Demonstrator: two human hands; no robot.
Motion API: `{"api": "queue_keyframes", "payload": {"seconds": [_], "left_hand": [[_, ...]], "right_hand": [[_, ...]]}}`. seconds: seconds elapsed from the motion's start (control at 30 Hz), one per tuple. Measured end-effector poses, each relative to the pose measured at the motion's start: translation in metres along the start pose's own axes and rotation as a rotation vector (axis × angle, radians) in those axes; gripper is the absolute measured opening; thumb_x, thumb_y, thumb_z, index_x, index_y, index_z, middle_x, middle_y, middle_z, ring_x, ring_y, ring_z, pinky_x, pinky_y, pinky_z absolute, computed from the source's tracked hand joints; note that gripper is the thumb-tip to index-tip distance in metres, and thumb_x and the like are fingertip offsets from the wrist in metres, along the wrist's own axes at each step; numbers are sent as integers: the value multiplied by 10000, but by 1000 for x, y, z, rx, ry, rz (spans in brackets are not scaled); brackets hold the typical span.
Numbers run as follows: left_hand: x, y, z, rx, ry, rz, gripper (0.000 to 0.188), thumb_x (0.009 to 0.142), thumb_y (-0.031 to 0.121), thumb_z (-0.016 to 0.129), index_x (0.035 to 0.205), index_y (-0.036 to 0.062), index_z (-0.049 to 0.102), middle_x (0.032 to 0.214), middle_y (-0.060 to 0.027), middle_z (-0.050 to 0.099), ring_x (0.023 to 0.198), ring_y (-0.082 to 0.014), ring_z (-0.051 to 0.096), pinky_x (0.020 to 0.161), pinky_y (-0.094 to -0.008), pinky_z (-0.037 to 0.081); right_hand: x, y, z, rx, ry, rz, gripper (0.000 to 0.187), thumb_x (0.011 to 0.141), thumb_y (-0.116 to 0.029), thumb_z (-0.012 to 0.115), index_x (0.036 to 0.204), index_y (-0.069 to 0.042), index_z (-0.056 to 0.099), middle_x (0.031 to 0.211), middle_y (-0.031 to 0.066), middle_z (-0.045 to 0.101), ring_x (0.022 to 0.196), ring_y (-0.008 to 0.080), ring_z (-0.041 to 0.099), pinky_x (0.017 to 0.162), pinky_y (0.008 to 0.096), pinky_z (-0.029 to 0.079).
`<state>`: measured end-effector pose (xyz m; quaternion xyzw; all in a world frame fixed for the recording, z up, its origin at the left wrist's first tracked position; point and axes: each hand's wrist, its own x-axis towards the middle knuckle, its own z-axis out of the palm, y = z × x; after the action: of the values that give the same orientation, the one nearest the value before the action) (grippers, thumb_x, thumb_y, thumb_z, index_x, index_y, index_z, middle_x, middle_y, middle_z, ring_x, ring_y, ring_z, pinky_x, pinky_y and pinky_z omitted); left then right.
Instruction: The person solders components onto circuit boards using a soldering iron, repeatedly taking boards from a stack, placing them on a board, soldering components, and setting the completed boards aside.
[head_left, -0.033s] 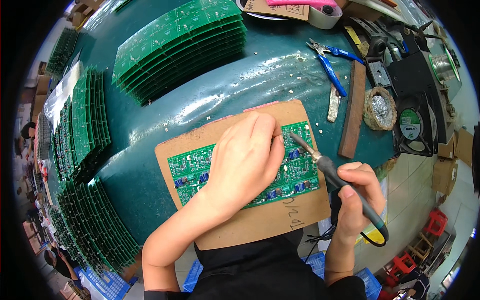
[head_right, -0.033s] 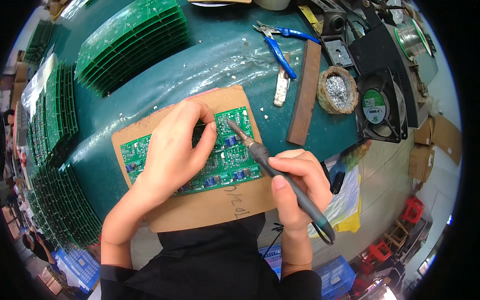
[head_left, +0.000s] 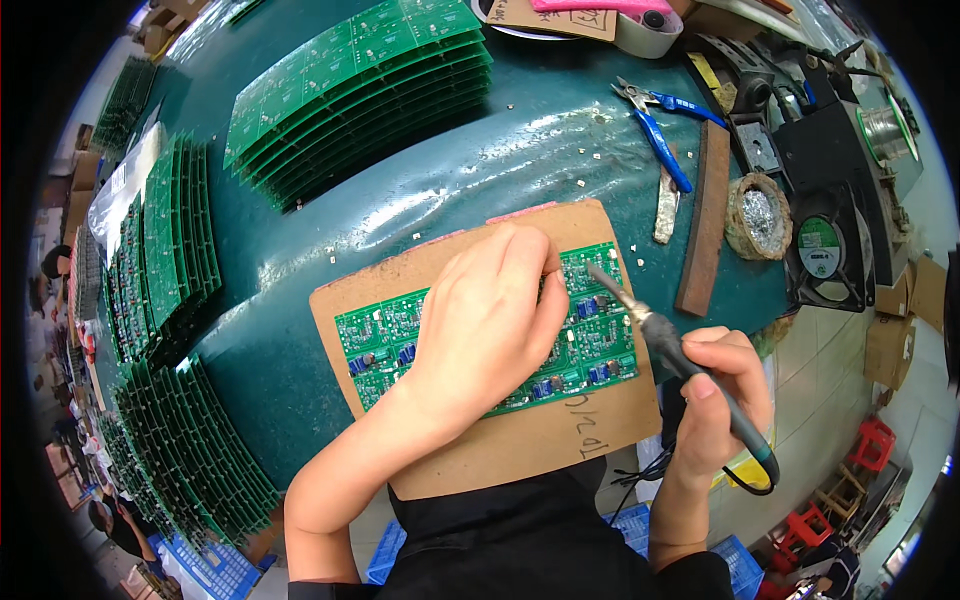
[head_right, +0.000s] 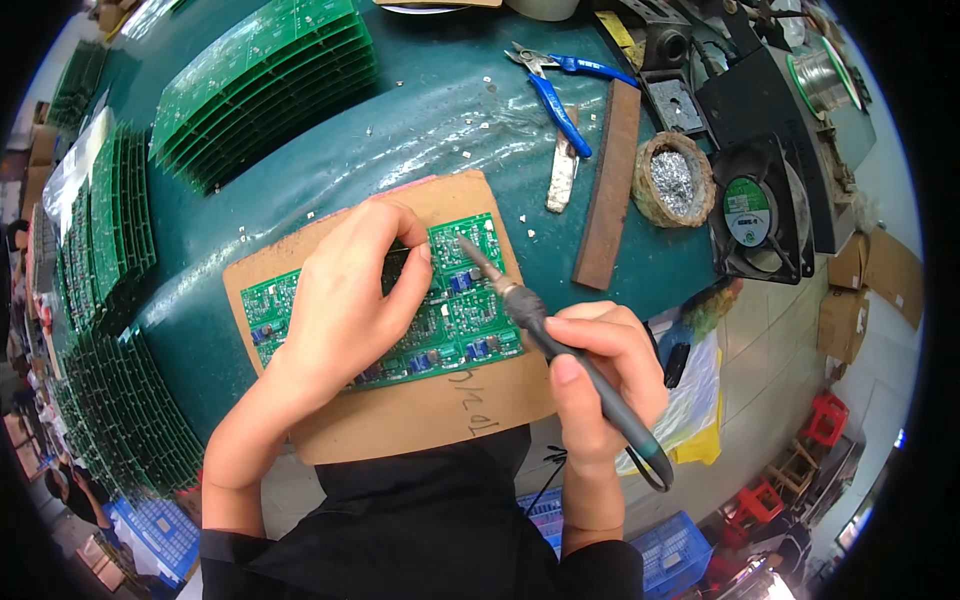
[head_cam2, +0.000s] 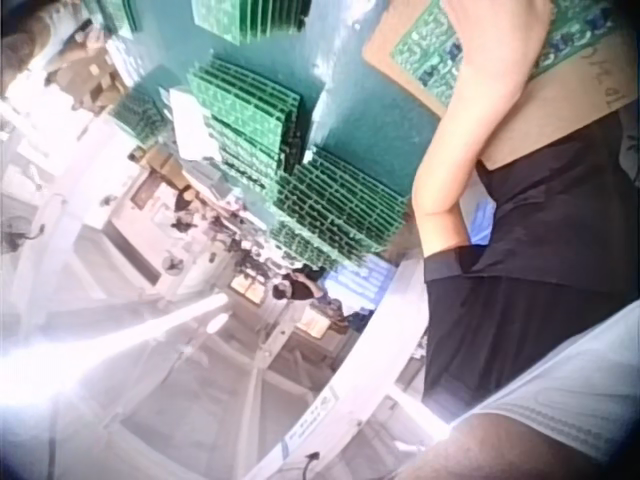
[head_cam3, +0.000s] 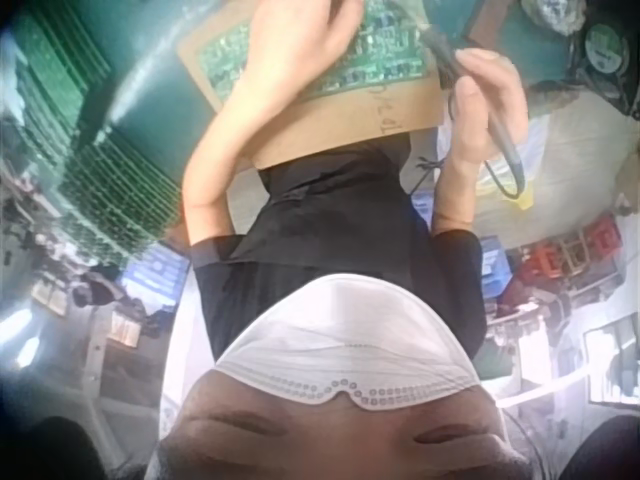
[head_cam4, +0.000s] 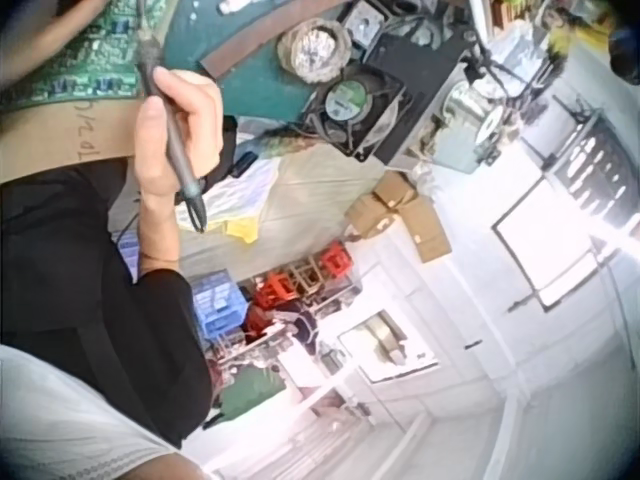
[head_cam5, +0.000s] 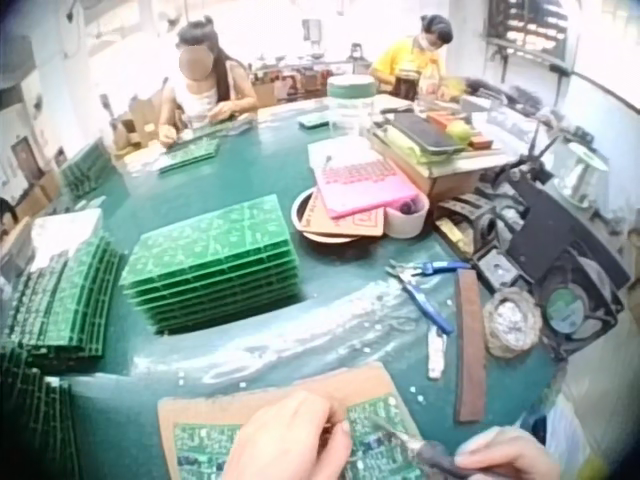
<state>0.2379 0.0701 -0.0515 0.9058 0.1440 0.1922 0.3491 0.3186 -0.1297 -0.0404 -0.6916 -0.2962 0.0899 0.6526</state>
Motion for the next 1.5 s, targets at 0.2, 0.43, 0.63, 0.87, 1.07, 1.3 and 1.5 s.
{"api": "queue_keyframes", "payload": {"seconds": [0.2,0.43,0.63,0.87,1.07,1.3,1.5], "left_hand": [[-5,12,-15,10,-9,16,127,821,-10,640,903,14,546,895,-125,612,835,-328,613,747,-410,483],[-31,28,-7,123,-87,110,178,786,-5,685,905,56,568,883,-77,615,825,-273,612,728,-382,463],[-32,25,3,135,-10,122,167,791,10,688,908,60,579,871,-81,614,801,-275,609,710,-386,458],[-33,25,7,168,-3,131,149,789,27,706,883,57,595,875,-83,609,803,-281,608,706,-388,477],[-35,32,-17,48,-1,75,133,800,13,683,893,43,593,884,-96,581,797,-279,606,695,-380,495],[-57,12,-27,45,17,24,160,783,-10,669,886,42,558,868,-95,583,754,-284,617,663,-373,503],[-56,11,-22,137,43,42,153,783,-6,699,875,35,584,879,-93,613,784,-282,619,701,-374,496]], "right_hand": [[-28,-9,-17,-31,171,-86,243,812,-192,667,877,39,628,770,109,562,735,222,565,649,313,435],[-45,-10,-12,-42,123,-79,224,802,-167,685,870,44,652,724,110,575,700,223,588,623,306,455],[-44,-5,-9,-36,115,-53,206,757,-113,656,871,58,657,744,138,604,700,225,593,629,305,459],[-41,-7,-10,15,60,-17,212,783,-116,659,901,59,647,772,147,615,720,219,587,641,297,455],[-49,-15,-11,-51,95,-81,211,809,-151,667,910,33,644,786,134,608,721,226,588,642,309,458],[-50,-25,9,-104,-64,-82,197,809,-112,663,952,24,658,753,130,593,711,251,614,629,332,499],[-47,-21,18,-87,-106,-74,191,786,-62,646,949,39,656,786,157,618,722,244,618,636,325,498]]}}
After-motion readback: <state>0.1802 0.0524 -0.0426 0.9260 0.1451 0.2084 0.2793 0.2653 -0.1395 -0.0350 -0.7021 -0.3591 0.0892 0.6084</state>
